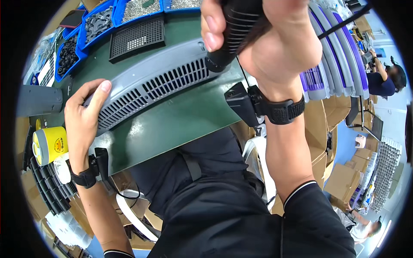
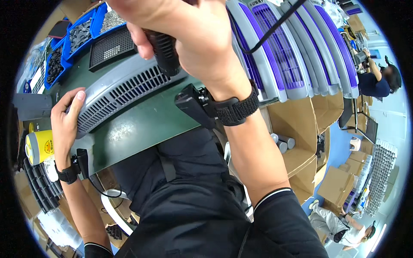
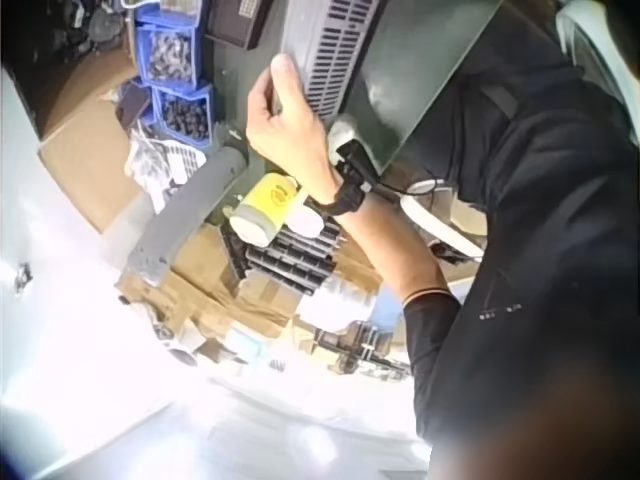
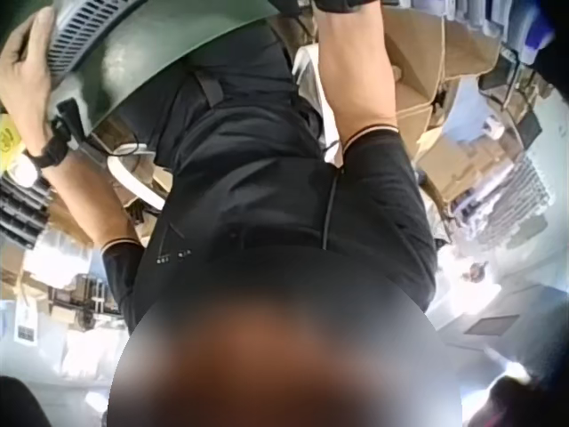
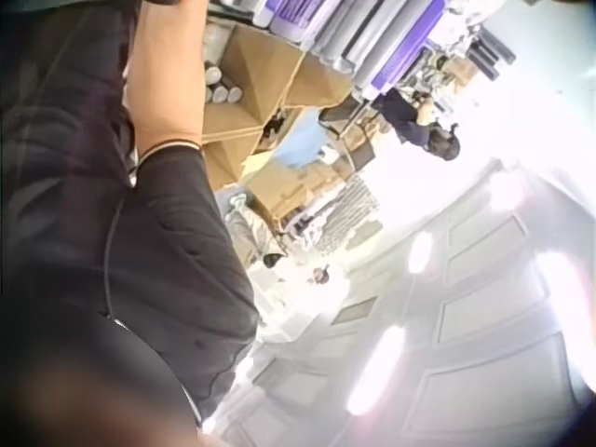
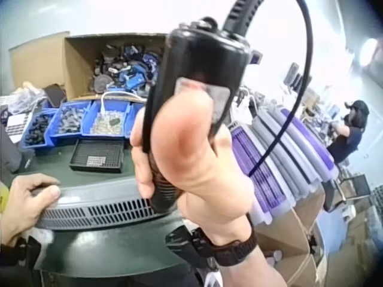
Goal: The person assembles a grey electronic device by inserting small components and securing them with a power drill. They attach a purple internal grid and a grey outer casing, connecting internal wires and tightening screws to complete the unit.
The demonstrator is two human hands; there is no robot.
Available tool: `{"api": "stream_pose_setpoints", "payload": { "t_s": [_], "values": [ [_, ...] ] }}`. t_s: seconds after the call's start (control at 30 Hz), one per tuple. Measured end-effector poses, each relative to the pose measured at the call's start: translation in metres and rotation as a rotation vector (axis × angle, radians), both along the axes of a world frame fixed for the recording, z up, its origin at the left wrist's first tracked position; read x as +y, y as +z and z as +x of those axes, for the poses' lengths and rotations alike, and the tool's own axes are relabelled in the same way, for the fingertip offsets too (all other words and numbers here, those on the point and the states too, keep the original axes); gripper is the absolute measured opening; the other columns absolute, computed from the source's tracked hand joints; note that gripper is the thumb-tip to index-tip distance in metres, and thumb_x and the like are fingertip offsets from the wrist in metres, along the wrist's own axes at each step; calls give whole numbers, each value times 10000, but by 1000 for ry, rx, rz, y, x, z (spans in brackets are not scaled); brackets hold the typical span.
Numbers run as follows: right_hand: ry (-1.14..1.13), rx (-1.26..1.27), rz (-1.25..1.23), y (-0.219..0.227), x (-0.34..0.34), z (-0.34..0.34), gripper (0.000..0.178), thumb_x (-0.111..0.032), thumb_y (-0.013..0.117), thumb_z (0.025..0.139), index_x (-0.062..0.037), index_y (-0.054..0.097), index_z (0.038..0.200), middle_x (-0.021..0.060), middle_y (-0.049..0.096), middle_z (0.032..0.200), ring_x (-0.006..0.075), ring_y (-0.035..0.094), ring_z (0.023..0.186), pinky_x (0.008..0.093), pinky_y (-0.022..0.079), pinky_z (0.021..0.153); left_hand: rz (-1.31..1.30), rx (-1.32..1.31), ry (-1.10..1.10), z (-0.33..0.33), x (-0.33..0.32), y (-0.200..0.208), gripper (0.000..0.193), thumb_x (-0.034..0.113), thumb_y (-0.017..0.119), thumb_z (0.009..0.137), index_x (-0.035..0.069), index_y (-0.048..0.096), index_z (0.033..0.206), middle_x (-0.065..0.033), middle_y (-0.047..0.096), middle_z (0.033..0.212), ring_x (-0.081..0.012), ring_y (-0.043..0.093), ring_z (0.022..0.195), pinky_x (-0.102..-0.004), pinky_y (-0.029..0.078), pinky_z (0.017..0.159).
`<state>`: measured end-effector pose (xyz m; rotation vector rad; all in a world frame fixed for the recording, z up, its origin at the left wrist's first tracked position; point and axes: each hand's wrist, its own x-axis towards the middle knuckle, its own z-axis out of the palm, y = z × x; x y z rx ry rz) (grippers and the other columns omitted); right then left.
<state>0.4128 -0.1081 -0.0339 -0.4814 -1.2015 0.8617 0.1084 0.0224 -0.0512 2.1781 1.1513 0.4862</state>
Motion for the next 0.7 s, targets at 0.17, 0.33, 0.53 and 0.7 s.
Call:
{"api": "stream_pose_setpoints", "payload": {
  "t_s": [0.17, 0.33, 0.53, 0.7],
  "values": [
    [-72, 58, 7, -4, -7, -5, 472, -361, 528, 1101, 82, 583, 1255, 184, 697, 914, 228, 665, 672, 321, 548, 580, 0, 17, -9, -3, 2, -1, 478, 402, 724, 992, -46, 764, 1155, -114, 775, 993, -159, 679, 926, -292, 517, 910],
    [-70, 151, -14, -4, -9, -12, 426, -274, 684, 1044, 75, 587, 1268, 172, 712, 961, 199, 683, 702, 312, 562, 583, -15, 5, -20, -2, 3, -1, 475, 401, 718, 1006, -44, 760, 1166, -102, 760, 989, -151, 663, 924, -285, 511, 894],
    [81, -203, 195, 30, 4, 11, 897, -742, 591, 958, 114, 622, 1225, 188, 720, 903, 207, 663, 617, 291, 565, 558, -65, -20, -23, 5, -3, 3, 467, 387, 757, 982, -35, 767, 1182, -104, 777, 1035, -144, 679, 967, -286, 520, 900],
    [29, -32, 37, 44, -15, -27, 992, -874, 580, 871, 27, 527, 1284, 98, 592, 854, 209, 612, 706, 352, 523, 660, -186, -158, -26, 30, -19, 1, 530, 408, 790, 966, -49, 745, 1229, -131, 785, 1046, -160, 706, 975, -303, 542, 887]
  ]
}}
